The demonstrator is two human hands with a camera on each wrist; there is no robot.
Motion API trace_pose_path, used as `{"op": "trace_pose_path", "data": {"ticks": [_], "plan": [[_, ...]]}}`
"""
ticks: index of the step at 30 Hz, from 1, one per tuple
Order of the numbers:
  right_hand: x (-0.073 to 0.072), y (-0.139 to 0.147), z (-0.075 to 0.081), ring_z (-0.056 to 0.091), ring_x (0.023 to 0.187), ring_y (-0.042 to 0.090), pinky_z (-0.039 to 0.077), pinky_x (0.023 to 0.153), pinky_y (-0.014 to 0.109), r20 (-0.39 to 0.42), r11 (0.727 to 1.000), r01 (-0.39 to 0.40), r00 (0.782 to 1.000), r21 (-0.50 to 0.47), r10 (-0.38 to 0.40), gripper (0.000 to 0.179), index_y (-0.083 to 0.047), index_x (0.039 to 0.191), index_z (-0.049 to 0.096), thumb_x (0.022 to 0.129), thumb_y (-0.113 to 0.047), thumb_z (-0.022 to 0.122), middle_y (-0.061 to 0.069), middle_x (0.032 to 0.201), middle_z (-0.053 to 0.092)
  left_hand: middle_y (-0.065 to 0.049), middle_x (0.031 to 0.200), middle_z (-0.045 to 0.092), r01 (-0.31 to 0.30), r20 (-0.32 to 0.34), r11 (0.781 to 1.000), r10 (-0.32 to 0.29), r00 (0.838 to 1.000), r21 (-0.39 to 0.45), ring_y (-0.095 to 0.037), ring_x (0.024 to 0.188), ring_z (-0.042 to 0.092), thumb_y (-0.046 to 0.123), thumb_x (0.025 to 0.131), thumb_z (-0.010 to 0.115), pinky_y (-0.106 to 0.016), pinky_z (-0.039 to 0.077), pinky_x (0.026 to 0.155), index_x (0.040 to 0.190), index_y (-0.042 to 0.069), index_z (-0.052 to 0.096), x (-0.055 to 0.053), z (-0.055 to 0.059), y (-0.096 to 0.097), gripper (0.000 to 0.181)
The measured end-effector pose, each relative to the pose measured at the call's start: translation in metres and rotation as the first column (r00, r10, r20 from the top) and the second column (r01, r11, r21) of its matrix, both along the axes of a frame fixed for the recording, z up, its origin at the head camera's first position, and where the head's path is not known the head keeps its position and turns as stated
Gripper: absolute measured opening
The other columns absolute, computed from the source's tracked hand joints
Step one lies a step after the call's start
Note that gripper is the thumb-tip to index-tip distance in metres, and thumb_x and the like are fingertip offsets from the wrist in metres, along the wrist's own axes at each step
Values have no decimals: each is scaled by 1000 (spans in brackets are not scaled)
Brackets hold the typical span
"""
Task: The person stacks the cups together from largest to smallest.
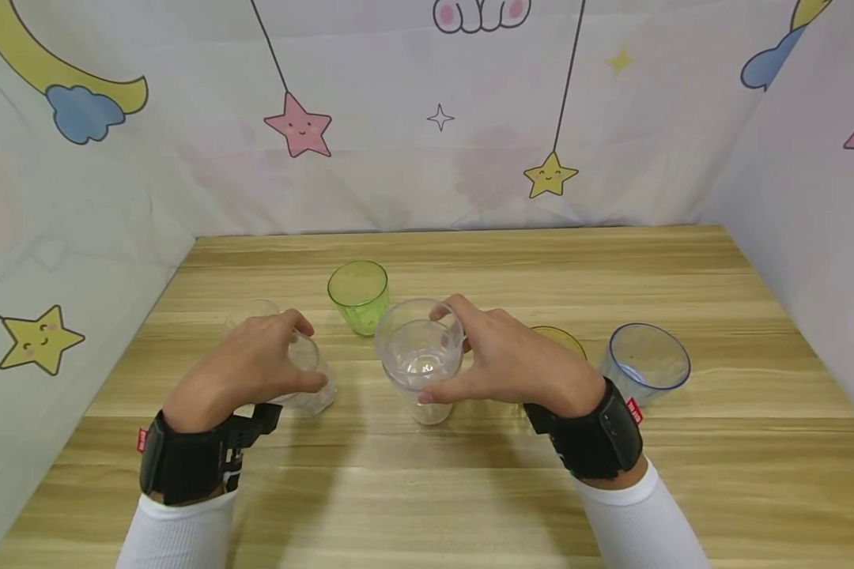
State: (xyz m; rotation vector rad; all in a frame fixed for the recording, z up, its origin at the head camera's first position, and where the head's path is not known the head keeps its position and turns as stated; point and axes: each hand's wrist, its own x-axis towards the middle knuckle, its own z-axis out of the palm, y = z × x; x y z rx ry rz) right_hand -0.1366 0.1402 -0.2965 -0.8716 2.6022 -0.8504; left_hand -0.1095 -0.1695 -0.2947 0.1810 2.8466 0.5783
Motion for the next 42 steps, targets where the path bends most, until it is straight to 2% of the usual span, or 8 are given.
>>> {"op": "trace_pose_path", "data": {"ticks": [3,6,11,13,15,24,35,42], "plan": [[1,0,0,64,99,14,53,78,40,-2,1000,1,1000,6,-1,85,-20,136,48,72,-65,82,0,108,69,-5,75,52,-7,3,1000,7,1000,13,-20,69,49,23,73,76,-33,40,61,128,-3,59,0,0,1,63],[0,0,0,64,99,14,53,77,40,-10,1000,1,1000,9,-1,84,-21,136,49,72,-64,82,0,108,69,-4,71,51,1,-16,1000,-1,1000,13,-18,64,47,25,75,77,-32,39,59,128,-3,60,-1,0,2,62],[1,0,0,64,98,14,53,78,40,-9,1000,-3,1000,2,3,84,-21,136,48,72,-63,83,0,108,68,-10,96,68,37,-75,999,-37,996,1,-20,77,56,29,76,79,-37,49,72,121,-1,65,-1,-2,3,56],[1,0,0,64,98,14,53,78,39,-4,1000,-3,1000,1,3,85,-21,137,48,72,-63,83,-1,108,68,-13,109,70,49,-95,999,-48,994,0,-22,86,60,29,76,79,-40,51,79,120,-1,66,-1,-2,3,55],[1,0,0,64,98,13,53,78,39,0,1000,0,1000,5,0,85,-23,137,47,72,-62,84,-2,108,68,-14,114,69,54,-105,999,-54,993,2,-25,93,61,30,78,79,-43,52,84,121,-2,66,-1,-2,4,55],[2,-1,0,64,100,15,53,77,40,-6,1000,9,1000,19,-8,84,-23,137,48,72,-63,83,0,110,68,-12,112,68,49,-181,998,-44,982,28,-29,102,60,32,79,77,-46,51,86,124,1,64,2,0,7,56],[2,0,0,63,96,14,53,76,38,-1,1000,7,1000,3,-7,84,-24,136,47,71,-61,85,-1,109,67,-15,118,65,34,-203,998,-20,979,62,-32,106,60,39,77,74,-48,51,85,128,7,58,7,5,12,63],[3,0,0,63,95,14,53,75,38,8,1000,12,1000,7,-12,84,-25,136,47,71,-63,84,-2,108,67,-14,118,66,104,-269,991,-78,960,83,-31,105,62,37,77,77,-49,51,85,131,7,60,7,6,13,64]]}}
